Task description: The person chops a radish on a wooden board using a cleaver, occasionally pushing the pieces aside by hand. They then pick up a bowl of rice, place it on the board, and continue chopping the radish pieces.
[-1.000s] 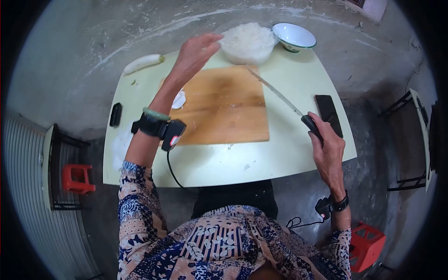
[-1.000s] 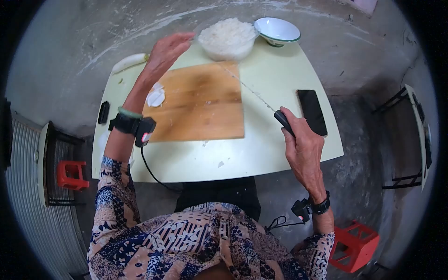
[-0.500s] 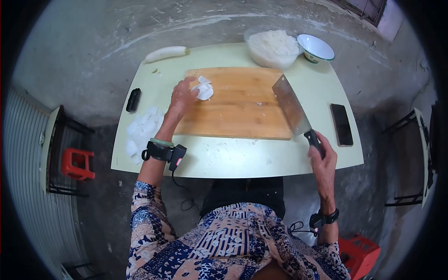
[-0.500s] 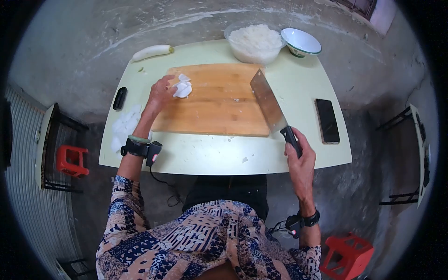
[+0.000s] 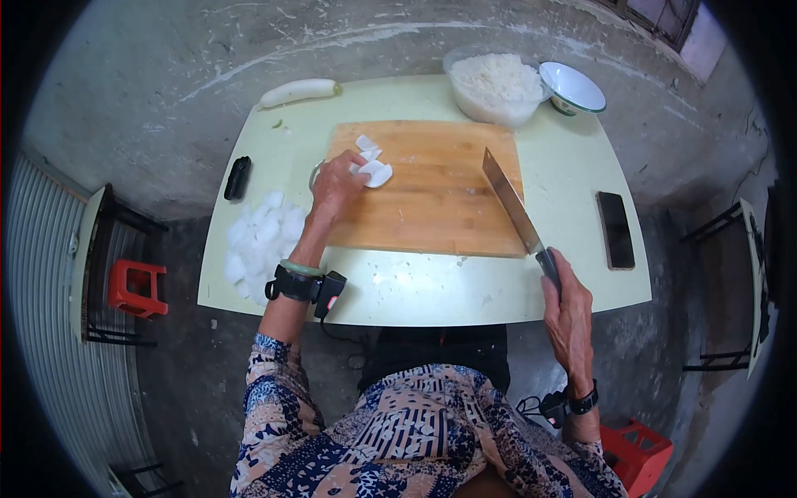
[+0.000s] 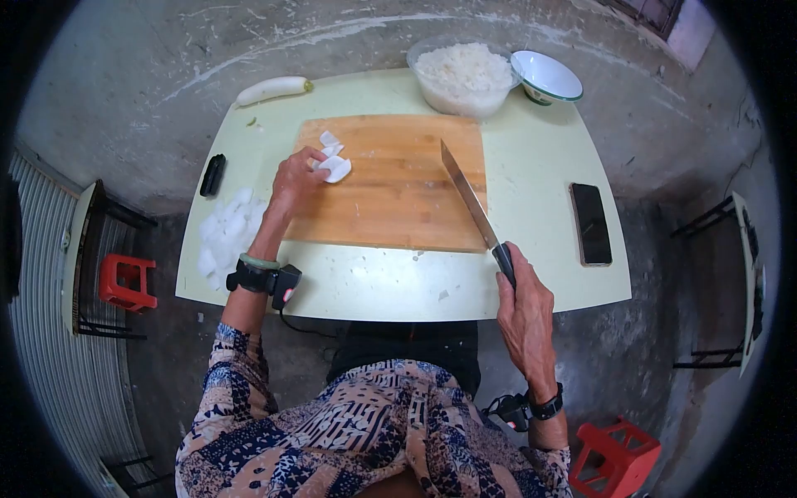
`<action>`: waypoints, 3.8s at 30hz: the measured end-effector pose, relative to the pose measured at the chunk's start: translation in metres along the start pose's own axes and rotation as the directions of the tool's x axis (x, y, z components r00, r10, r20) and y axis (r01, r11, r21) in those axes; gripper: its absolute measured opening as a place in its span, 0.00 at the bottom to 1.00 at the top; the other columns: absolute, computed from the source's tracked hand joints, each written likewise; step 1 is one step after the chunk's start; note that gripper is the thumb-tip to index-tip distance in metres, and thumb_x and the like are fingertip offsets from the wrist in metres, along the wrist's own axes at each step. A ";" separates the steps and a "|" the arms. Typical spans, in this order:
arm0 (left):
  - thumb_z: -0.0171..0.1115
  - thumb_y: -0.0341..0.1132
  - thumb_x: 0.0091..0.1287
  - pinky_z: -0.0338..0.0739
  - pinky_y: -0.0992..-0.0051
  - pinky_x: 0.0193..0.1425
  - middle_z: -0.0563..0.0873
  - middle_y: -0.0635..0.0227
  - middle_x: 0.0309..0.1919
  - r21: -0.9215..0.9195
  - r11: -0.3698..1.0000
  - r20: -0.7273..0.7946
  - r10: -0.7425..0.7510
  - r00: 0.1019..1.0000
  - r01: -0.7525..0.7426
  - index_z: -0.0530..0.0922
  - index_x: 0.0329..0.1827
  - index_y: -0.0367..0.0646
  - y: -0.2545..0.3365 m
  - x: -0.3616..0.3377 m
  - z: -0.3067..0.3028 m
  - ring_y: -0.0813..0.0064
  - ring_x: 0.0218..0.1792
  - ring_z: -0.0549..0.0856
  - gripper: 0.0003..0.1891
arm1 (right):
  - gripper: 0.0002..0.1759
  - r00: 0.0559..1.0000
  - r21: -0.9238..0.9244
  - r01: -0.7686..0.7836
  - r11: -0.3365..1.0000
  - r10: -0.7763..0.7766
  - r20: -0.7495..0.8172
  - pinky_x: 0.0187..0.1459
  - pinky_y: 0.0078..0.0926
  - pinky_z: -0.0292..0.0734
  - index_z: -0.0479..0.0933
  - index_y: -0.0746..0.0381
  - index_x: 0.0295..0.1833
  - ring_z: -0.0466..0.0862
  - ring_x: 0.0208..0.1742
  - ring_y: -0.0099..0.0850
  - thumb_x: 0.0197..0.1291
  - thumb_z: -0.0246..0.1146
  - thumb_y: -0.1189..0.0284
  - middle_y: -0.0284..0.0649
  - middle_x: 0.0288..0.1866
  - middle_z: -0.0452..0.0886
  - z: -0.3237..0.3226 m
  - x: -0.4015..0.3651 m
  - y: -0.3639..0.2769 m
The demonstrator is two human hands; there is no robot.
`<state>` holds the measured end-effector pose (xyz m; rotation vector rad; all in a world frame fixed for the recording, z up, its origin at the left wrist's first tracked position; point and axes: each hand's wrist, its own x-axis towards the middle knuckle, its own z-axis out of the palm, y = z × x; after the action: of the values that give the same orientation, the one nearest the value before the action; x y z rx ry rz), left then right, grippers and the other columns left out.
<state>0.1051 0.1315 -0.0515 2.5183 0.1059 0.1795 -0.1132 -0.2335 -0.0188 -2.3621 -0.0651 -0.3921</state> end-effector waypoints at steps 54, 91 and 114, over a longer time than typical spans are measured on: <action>0.71 0.25 0.60 0.79 0.58 0.49 0.79 0.59 0.41 0.064 0.616 -0.120 0.786 0.606 -0.785 0.79 0.51 0.39 0.075 -0.080 0.038 0.57 0.46 0.82 0.16 | 0.24 0.973 0.132 -0.201 0.971 0.181 0.146 0.41 0.27 0.77 0.73 0.67 0.73 0.79 0.35 0.27 0.74 0.58 0.78 0.44 0.38 0.83 0.000 0.032 -0.033; 0.73 0.27 0.65 0.80 0.62 0.39 0.82 0.59 0.34 -0.391 0.782 -0.132 0.475 0.870 -0.486 0.81 0.39 0.36 0.093 -0.071 0.078 0.59 0.34 0.85 0.07 | 0.34 0.987 -0.054 0.118 0.991 -0.112 0.114 0.48 0.49 0.80 0.64 0.57 0.82 0.87 0.45 0.54 0.72 0.58 0.83 0.57 0.49 0.84 0.033 0.070 -0.041; 0.71 0.29 0.66 0.79 0.59 0.40 0.81 0.59 0.34 -0.341 0.786 -0.158 0.492 0.856 -0.515 0.79 0.38 0.37 0.092 -0.072 0.077 0.55 0.36 0.85 0.07 | 0.20 0.989 -0.030 -0.026 0.999 0.030 0.142 0.52 0.45 0.82 0.72 0.67 0.70 0.89 0.51 0.55 0.75 0.57 0.79 0.59 0.53 0.85 0.038 0.075 -0.040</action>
<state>0.0492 0.0044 -0.0676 2.1023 -0.5429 0.4483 -0.0379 -0.1837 0.0040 -2.4127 -0.0934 -0.2119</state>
